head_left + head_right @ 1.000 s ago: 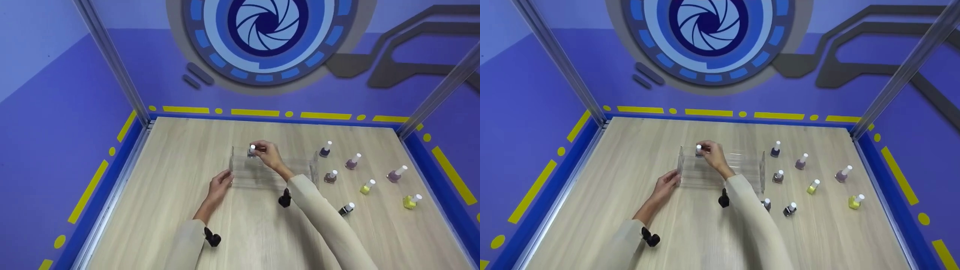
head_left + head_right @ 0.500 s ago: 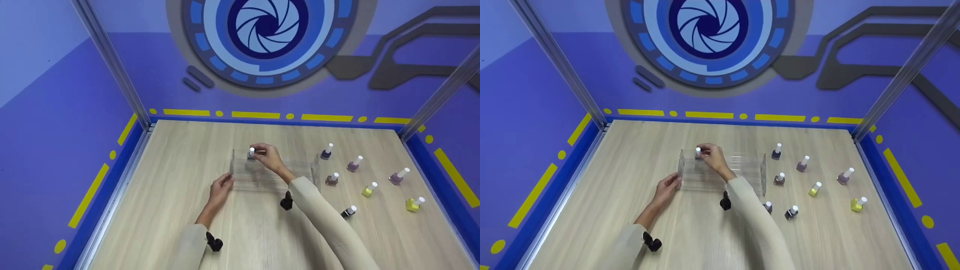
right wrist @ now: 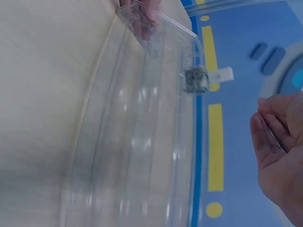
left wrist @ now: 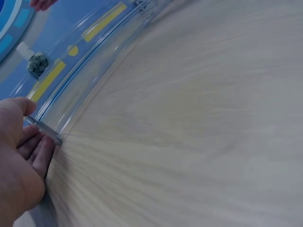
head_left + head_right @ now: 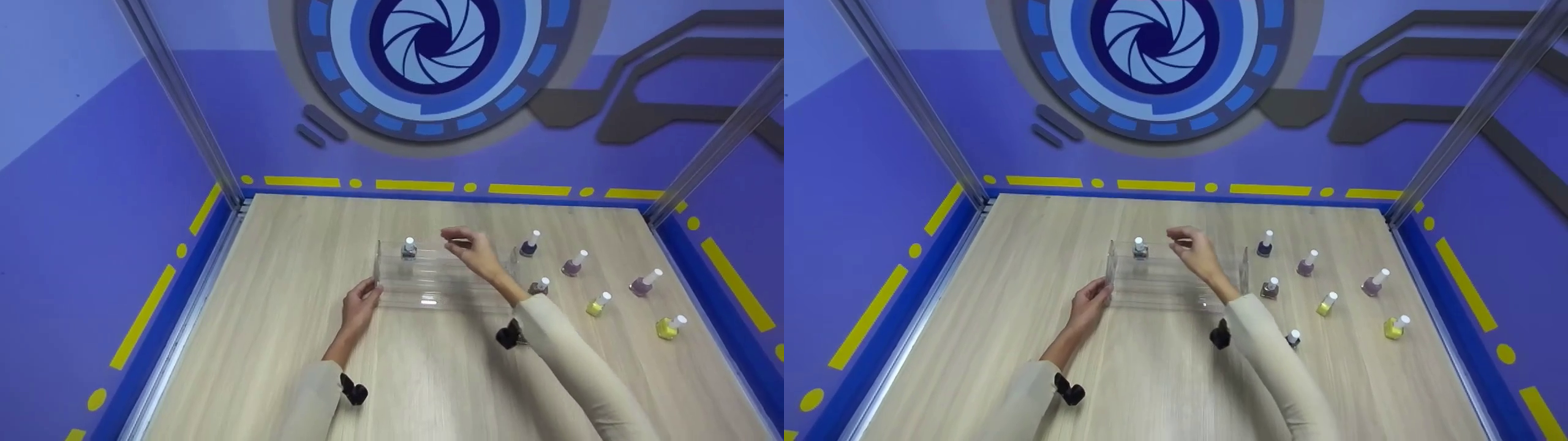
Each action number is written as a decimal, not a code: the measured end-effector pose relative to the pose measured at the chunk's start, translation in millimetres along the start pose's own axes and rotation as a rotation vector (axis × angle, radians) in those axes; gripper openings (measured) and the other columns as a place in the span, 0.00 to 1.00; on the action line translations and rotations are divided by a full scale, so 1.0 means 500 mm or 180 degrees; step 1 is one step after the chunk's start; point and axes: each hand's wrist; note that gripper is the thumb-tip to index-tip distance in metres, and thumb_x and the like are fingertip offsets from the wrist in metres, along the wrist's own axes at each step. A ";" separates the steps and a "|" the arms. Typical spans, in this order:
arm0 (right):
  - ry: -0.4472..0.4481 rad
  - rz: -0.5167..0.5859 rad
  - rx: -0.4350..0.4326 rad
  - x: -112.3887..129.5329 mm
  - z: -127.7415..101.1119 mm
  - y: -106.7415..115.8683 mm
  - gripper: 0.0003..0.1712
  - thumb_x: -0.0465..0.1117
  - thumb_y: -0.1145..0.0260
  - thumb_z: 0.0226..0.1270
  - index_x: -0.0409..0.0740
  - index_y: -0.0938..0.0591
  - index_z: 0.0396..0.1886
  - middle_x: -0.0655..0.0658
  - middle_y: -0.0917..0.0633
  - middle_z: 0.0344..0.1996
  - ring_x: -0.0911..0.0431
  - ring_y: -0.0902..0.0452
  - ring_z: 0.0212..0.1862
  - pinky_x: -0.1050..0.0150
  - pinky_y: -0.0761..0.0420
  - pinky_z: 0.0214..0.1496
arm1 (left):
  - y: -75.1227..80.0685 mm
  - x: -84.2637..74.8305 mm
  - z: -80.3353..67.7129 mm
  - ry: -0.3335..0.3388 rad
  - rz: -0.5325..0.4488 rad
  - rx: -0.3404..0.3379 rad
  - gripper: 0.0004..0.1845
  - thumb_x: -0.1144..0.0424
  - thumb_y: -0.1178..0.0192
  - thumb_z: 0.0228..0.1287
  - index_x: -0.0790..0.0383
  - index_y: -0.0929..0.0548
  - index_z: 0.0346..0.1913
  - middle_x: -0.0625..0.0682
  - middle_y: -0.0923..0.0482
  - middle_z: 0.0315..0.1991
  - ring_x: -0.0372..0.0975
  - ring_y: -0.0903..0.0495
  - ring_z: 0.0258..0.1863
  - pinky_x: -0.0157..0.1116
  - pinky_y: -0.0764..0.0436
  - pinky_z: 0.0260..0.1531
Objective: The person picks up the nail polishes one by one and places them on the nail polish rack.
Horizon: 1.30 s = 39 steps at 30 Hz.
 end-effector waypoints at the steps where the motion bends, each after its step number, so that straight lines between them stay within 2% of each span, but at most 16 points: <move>1: 0.0000 -0.0034 -0.0033 -0.002 -0.004 0.014 0.16 0.23 0.35 0.67 0.23 0.18 0.53 0.25 0.15 0.51 0.32 0.18 0.56 0.52 0.15 0.61 | -0.001 -0.001 0.000 0.0011 0.0033 -0.0027 0.26 0.55 0.43 0.76 0.65 0.26 0.70 0.63 0.21 0.65 0.50 0.19 0.64 0.41 0.16 0.59; 4: -0.0014 -0.0140 -0.0055 -0.006 -0.019 0.054 0.15 0.25 0.34 0.68 0.24 0.17 0.52 0.27 0.13 0.50 0.34 0.17 0.55 0.61 0.14 0.58 | -0.001 -0.003 0.001 0.0042 0.0111 -0.0053 0.26 0.54 0.42 0.76 0.63 0.25 0.70 0.62 0.20 0.64 0.50 0.19 0.64 0.42 0.16 0.60; 11: -0.0036 -0.0417 0.0000 -0.020 -0.076 0.135 0.14 0.27 0.34 0.69 0.28 0.15 0.53 0.29 0.12 0.50 0.35 0.15 0.54 0.74 0.16 0.55 | 0.002 0.002 0.003 0.0037 0.0111 0.0009 0.27 0.53 0.43 0.76 0.63 0.26 0.71 0.62 0.21 0.65 0.50 0.20 0.65 0.42 0.16 0.60; 14: -0.0051 -0.0434 -0.0003 -0.027 -0.108 0.168 0.14 0.28 0.35 0.70 0.27 0.16 0.53 0.28 0.13 0.50 0.41 0.13 0.53 0.80 0.19 0.52 | 0.001 0.005 0.004 0.0044 0.0079 0.0055 0.27 0.53 0.43 0.77 0.63 0.26 0.71 0.61 0.22 0.66 0.50 0.21 0.66 0.41 0.17 0.61; 16: -0.0078 -0.0357 -0.0018 -0.030 -0.130 0.188 0.14 0.27 0.35 0.70 0.26 0.16 0.53 0.29 0.13 0.50 0.51 0.12 0.51 0.81 0.19 0.49 | 0.000 0.005 0.004 0.0046 0.0058 0.0082 0.27 0.53 0.43 0.77 0.62 0.27 0.71 0.61 0.22 0.67 0.51 0.21 0.66 0.42 0.18 0.62; 17: -0.0110 -0.0280 -0.0022 -0.030 -0.140 0.198 0.14 0.28 0.35 0.70 0.26 0.16 0.53 0.30 0.12 0.49 0.55 0.12 0.48 0.81 0.19 0.43 | 0.001 0.005 0.003 0.0056 0.0065 0.0076 0.26 0.53 0.43 0.77 0.62 0.27 0.71 0.61 0.22 0.66 0.50 0.21 0.66 0.43 0.18 0.63; 20: -0.0190 -0.0142 -0.0026 -0.028 -0.167 0.222 0.14 0.30 0.34 0.71 0.27 0.16 0.53 0.38 0.11 0.48 0.67 0.15 0.46 0.78 0.18 0.38 | 0.001 0.006 0.002 0.0022 0.0097 0.0058 0.27 0.52 0.43 0.77 0.62 0.26 0.71 0.61 0.22 0.66 0.51 0.21 0.66 0.45 0.19 0.64; 23: -0.0211 -0.0136 -0.0045 -0.024 -0.190 0.243 0.14 0.31 0.34 0.71 0.29 0.15 0.53 0.41 0.10 0.47 0.69 0.15 0.45 0.77 0.17 0.38 | 0.004 0.006 0.002 0.0008 0.0086 0.0033 0.27 0.52 0.43 0.77 0.63 0.27 0.71 0.62 0.21 0.66 0.51 0.21 0.66 0.46 0.19 0.64; 25: -0.0173 -0.0185 -0.0086 -0.024 -0.201 0.253 0.14 0.31 0.33 0.71 0.28 0.15 0.52 0.36 0.10 0.47 0.70 0.15 0.46 0.78 0.16 0.45 | 0.006 0.004 0.003 0.0025 0.0063 0.0021 0.27 0.53 0.43 0.76 0.64 0.27 0.71 0.62 0.22 0.66 0.51 0.21 0.66 0.45 0.20 0.65; 28: -0.0146 -0.0185 -0.0098 -0.024 -0.213 0.266 0.13 0.29 0.34 0.70 0.27 0.15 0.52 0.27 0.13 0.47 0.71 0.15 0.46 0.79 0.17 0.47 | 0.010 0.001 0.005 0.0062 0.0068 0.0001 0.27 0.53 0.43 0.77 0.64 0.27 0.71 0.62 0.22 0.66 0.51 0.21 0.67 0.45 0.19 0.64; 32: -0.0152 -0.0240 0.0023 -0.030 -0.228 0.286 0.13 0.30 0.34 0.71 0.28 0.15 0.52 0.25 0.13 0.48 0.72 0.15 0.46 0.80 0.17 0.48 | 0.013 -0.016 0.000 0.0059 0.0085 0.0030 0.27 0.54 0.44 0.77 0.66 0.27 0.71 0.63 0.22 0.66 0.53 0.23 0.67 0.47 0.20 0.65; 36: -0.0252 -0.0268 0.0182 -0.047 -0.250 0.311 0.14 0.33 0.34 0.72 0.29 0.15 0.53 0.39 0.10 0.47 0.70 0.15 0.46 0.79 0.17 0.49 | 0.010 -0.014 -0.001 0.0052 0.0069 0.0066 0.27 0.54 0.44 0.77 0.66 0.28 0.71 0.63 0.23 0.67 0.53 0.23 0.67 0.48 0.20 0.66; 37: -0.0299 -0.0229 0.0210 -0.052 -0.257 0.316 0.14 0.33 0.34 0.72 0.30 0.16 0.53 0.42 0.09 0.47 0.69 0.14 0.47 0.78 0.17 0.49 | 0.008 -0.001 0.005 0.0062 0.0062 0.0063 0.28 0.53 0.44 0.77 0.65 0.28 0.72 0.63 0.23 0.67 0.52 0.23 0.68 0.47 0.21 0.66; 39: -0.0425 -0.0185 0.0260 -0.062 -0.271 0.325 0.15 0.35 0.33 0.72 0.30 0.16 0.54 0.52 0.09 0.46 0.68 0.14 0.48 0.77 0.17 0.50 | 0.009 0.002 0.003 0.0074 0.0057 0.0070 0.28 0.52 0.43 0.77 0.63 0.28 0.72 0.62 0.22 0.67 0.51 0.22 0.67 0.45 0.20 0.66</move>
Point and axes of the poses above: each hand's wrist, its own z-axis towards the middle knuckle, its own y-axis out of the back of the hand, x = y × z
